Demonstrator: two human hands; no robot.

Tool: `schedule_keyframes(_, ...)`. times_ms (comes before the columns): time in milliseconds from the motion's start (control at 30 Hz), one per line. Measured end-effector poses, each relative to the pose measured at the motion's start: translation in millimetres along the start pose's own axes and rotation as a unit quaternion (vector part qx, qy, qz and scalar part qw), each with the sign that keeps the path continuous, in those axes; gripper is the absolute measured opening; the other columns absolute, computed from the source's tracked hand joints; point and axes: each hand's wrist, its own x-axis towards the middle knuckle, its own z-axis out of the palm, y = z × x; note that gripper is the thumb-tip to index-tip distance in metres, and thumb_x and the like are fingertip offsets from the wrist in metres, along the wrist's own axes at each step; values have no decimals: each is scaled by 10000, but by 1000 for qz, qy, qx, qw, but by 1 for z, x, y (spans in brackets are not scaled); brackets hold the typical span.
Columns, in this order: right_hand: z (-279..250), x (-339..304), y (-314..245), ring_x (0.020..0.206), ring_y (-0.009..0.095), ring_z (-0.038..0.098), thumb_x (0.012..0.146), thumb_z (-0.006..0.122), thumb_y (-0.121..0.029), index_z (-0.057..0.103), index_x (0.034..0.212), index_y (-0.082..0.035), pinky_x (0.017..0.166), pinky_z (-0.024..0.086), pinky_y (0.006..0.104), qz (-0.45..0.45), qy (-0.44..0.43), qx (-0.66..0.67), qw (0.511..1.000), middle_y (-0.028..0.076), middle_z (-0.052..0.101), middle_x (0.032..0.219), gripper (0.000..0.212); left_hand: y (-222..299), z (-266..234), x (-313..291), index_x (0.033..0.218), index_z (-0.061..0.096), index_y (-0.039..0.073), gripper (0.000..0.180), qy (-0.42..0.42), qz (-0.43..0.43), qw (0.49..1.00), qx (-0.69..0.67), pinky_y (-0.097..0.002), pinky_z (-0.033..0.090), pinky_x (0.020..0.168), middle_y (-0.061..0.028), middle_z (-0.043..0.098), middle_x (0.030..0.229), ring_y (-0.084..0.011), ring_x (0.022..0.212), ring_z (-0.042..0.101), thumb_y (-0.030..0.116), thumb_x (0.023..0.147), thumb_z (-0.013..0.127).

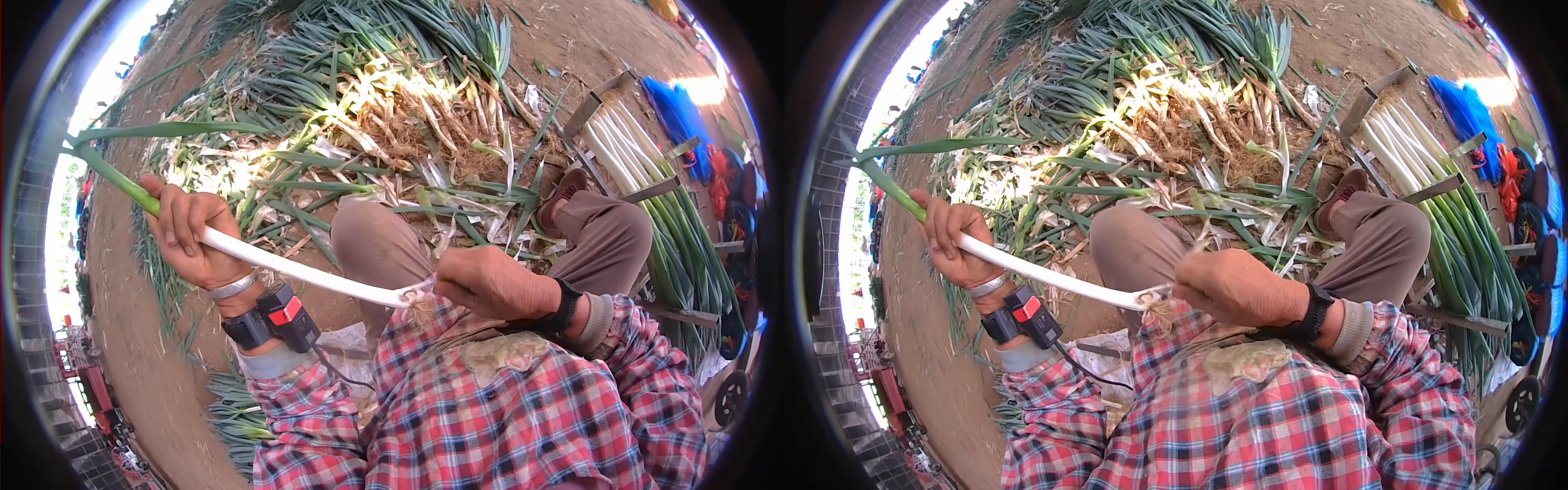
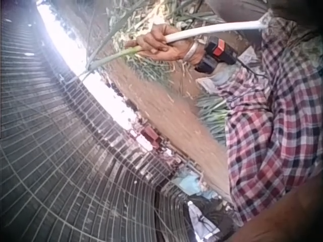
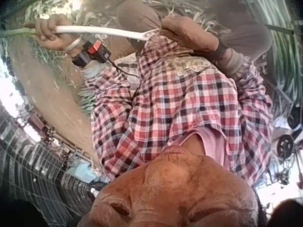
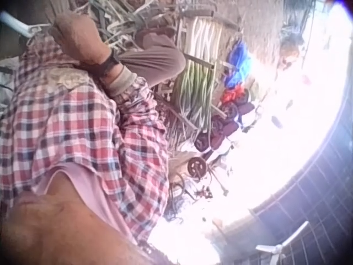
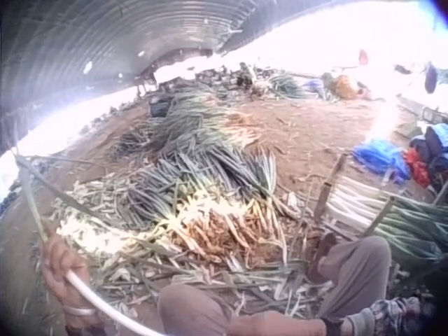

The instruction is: Peeling and cleaning leeks in an agricultural processing area.

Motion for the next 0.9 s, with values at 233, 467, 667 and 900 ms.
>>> schedule_keyframes(233, 6, 27, -19, 685, 354, 572, 923, 560, -213, 550, 874, -30, 601, 450, 418, 32, -31, 159, 986, 140, 568, 758, 190, -10, 6, 0, 1166, 492, -42, 309, -69, -11, 997, -25, -200, 323, 407, 58, 383, 549, -18, 378, 330, 191, 1019, 353)
schedule_keyframes(467, 17, 3, 40, 692, 336, 594, 811, 560, -115, 583, 823, -67, 600, 477, 430, 114, 51, -136, 983, 115, 559, 735, 54, -11, 3, -15, 1149, 494, -39, 287, -46, 9, 999, 13, -204, 293, 413, 56, 374, 560, -32, 396, 337, 187, 1011, 382)
schedule_keyframes(667, -12, 2, 54, 766, 340, 600, 808, 621, -208, 588, 992, -89, 674, 489, 430, 64, 56, -173, 981, 125, 548, 935, 221, -22, 10, -22, 1175, 519, -36, 362, -55, -14, 997, 57, -220, 316, 472, 47, 395, 594, -38, 410, 314, 257, 1019, 375)
schedule_keyframes(900, -6, 90, -48, 637, 313, 555, 873, 613, -295, 526, 830, -53, 554, 453, 412, -96, 106, -162, 976, 105, 507, 794, 260, -64, 20, -28, 1256, 512, 92, 387, 69, -29, 989, 127, -255, 391, 576, 24, 498, 721, -58, 575, 413, 365, 989, 454)
